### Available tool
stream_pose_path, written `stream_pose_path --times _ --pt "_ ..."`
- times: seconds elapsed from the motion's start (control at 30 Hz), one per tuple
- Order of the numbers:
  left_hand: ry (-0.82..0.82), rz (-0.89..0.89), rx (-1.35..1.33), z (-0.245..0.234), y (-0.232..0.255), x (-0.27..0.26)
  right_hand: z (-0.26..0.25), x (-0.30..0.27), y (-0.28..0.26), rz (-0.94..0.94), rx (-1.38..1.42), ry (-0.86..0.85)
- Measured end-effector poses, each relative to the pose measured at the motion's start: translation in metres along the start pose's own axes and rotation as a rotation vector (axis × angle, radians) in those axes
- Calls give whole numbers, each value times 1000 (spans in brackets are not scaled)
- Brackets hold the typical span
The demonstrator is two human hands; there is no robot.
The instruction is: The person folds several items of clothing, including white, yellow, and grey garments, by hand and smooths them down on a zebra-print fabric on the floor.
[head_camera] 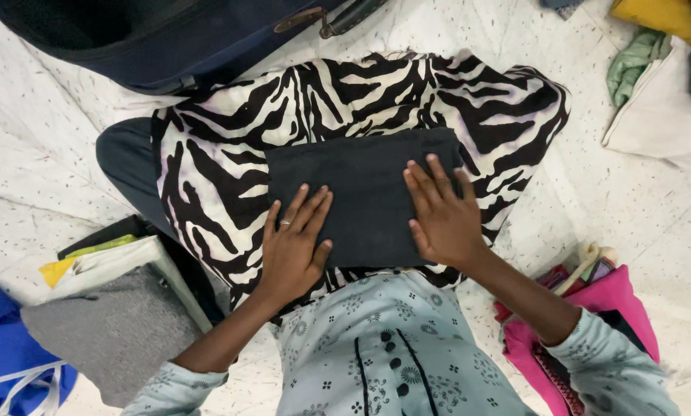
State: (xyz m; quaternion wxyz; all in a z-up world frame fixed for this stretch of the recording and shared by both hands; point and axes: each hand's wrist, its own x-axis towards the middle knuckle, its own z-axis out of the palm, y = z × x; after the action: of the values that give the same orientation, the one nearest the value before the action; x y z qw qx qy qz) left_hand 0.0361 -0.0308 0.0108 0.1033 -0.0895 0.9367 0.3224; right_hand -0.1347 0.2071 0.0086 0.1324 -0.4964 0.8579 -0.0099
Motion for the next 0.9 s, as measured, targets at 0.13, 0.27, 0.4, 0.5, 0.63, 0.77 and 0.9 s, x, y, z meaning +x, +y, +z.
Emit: stream_pose_path --times 0.13,0.27,0.4,0.5,0.63,0.77,0.9 --pt "91 -84 -5 -20 -16 -4 0 -8 43 127 125 96" --pt "141 -151 -98 -39 -15 14 -7 6 39 286 210 259" --pt "106 -91 -72 -11 2 54 14 55 -36 166 341 255" --pt "42 -6 163 15 -1 79 31 94 -73 74 241 45" --pt "7 9 155 9 -21 79 32 86 -46 17 226 26" --pt "88 17 75 -1 -18 65 32 78 1 63 99 -15" --pt "61 -85 24 -27 -29 59 28 75 54 86 59 -20"
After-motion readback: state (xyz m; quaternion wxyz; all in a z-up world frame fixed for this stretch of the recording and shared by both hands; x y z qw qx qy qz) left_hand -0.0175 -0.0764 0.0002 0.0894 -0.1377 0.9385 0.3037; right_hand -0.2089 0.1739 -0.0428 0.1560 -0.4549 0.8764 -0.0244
